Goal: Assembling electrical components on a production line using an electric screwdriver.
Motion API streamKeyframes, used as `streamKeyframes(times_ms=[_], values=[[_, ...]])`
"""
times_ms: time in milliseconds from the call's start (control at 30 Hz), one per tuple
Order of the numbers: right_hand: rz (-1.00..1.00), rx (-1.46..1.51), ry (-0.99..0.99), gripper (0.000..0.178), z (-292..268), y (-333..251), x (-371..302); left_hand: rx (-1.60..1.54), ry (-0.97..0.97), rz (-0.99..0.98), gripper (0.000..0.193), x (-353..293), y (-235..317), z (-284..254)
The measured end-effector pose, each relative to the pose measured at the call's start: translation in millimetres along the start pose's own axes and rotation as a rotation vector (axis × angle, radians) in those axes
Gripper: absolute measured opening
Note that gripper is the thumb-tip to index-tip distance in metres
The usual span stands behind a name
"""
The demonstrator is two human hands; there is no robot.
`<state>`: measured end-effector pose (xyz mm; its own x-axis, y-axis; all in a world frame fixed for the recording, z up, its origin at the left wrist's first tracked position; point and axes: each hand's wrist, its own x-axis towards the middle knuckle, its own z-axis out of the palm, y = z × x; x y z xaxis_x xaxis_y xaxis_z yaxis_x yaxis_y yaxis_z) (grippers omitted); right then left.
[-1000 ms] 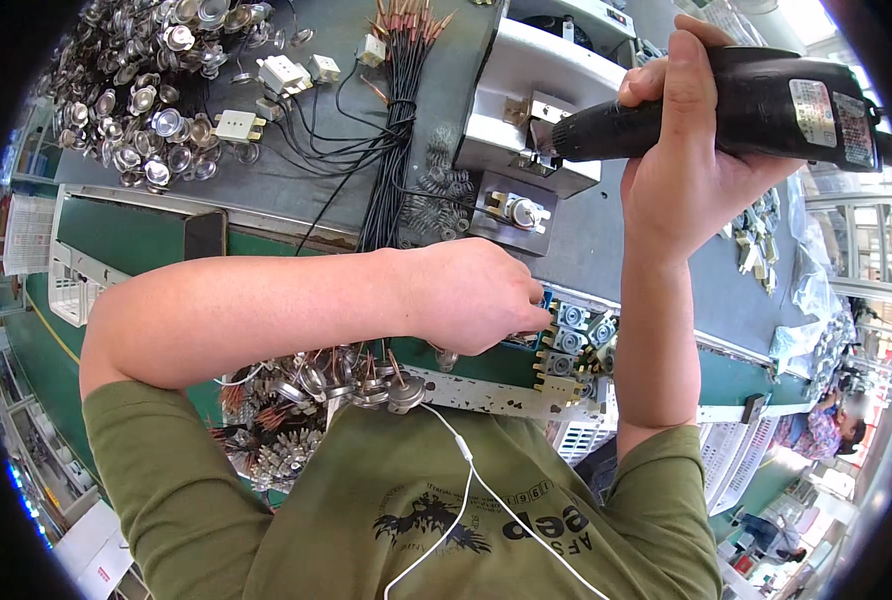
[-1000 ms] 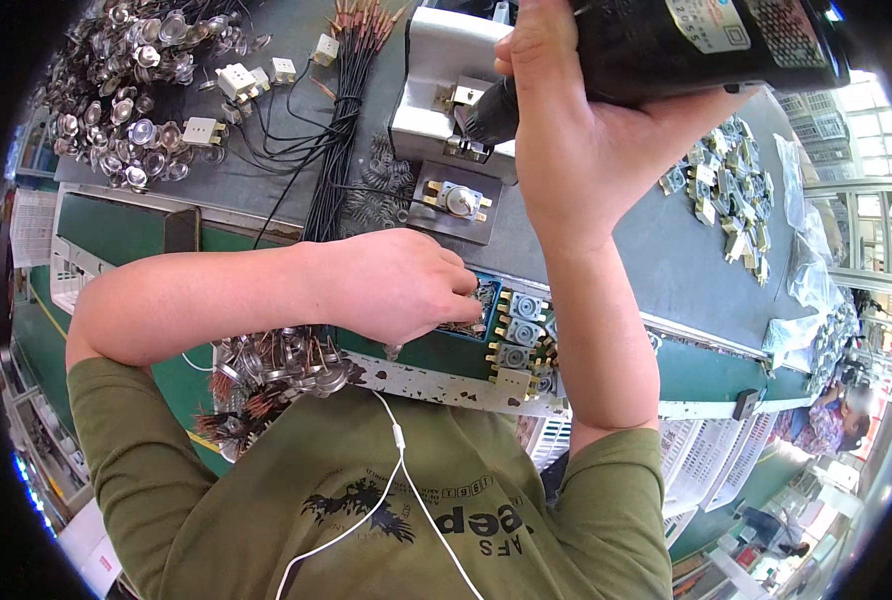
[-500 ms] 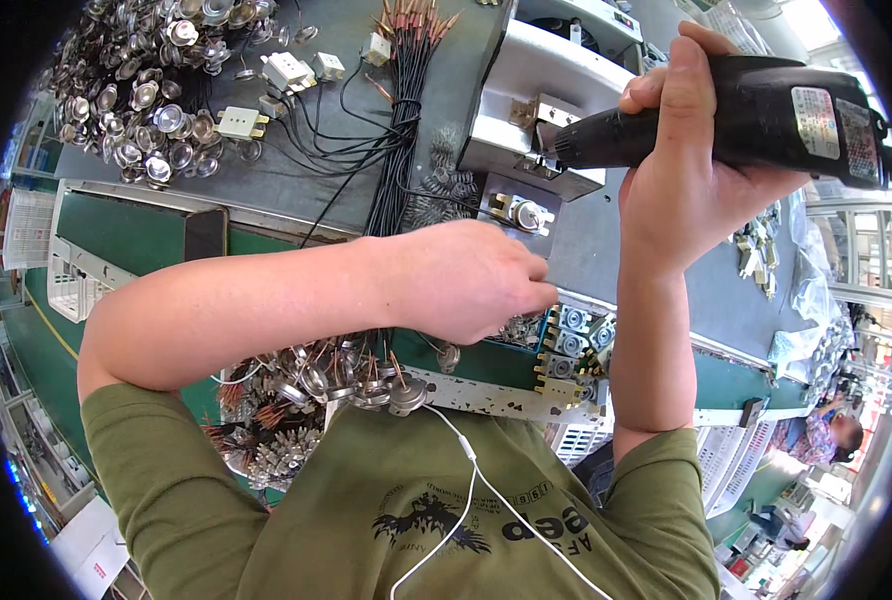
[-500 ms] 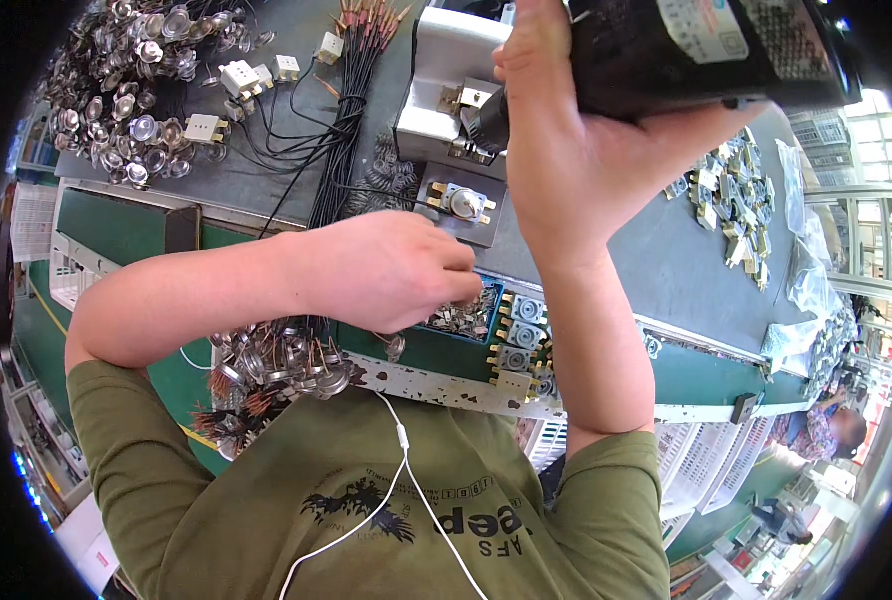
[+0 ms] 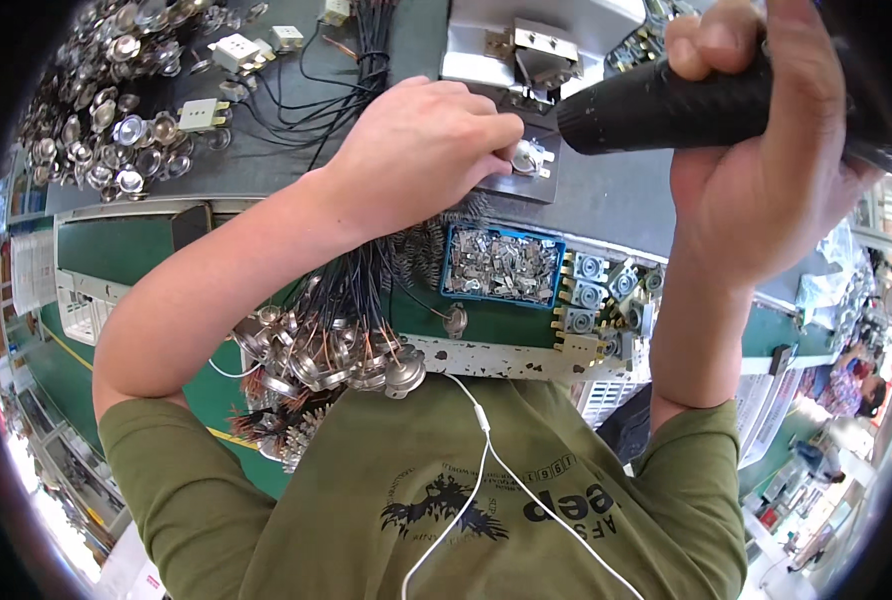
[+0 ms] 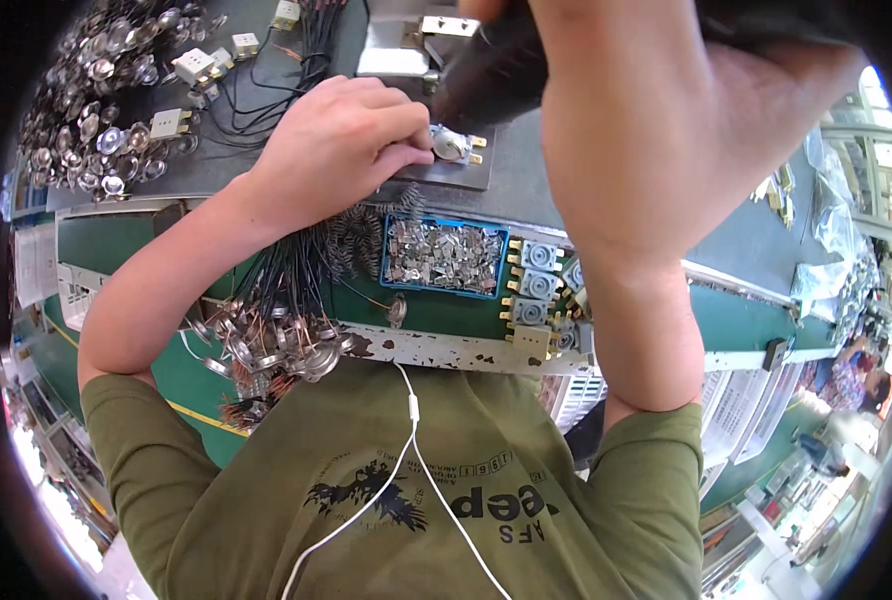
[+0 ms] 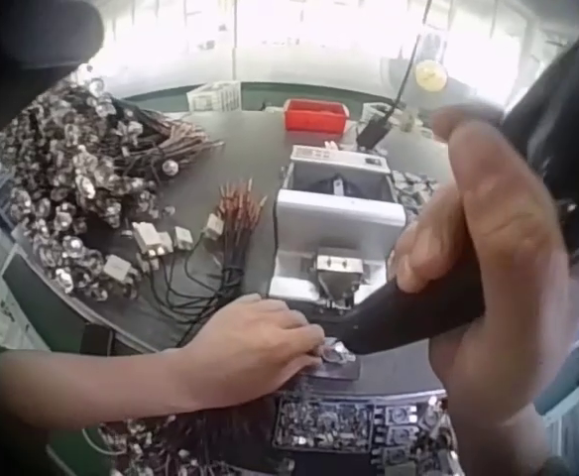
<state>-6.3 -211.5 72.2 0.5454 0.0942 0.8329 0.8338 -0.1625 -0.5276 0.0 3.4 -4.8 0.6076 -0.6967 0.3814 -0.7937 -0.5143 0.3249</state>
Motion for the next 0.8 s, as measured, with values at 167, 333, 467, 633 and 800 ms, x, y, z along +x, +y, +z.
streamKeyframes(times_ms=[167,333,467,633,800], values=[[0.046,0.031,0.076,0.03,24,3,-13,0.019,0.028,0.015,0.014,-9,1,11],[0.071,0.097,0.153,0.034,25,8,-20,-0.018,0.062,0.046,0.014,-11,-5,15],[0.068,0.173,0.196,0.038,46,17,-16,-0.045,0.051,0.073,0.015,-11,-16,14],[0.069,0.275,0.239,0.043,60,19,-15,-0.027,0.043,0.081,0.015,-10,-15,12],[0.252,0.364,0.296,0.054,72,-2,-12,-0.008,0.053,0.098,0.013,-9,-11,13]])
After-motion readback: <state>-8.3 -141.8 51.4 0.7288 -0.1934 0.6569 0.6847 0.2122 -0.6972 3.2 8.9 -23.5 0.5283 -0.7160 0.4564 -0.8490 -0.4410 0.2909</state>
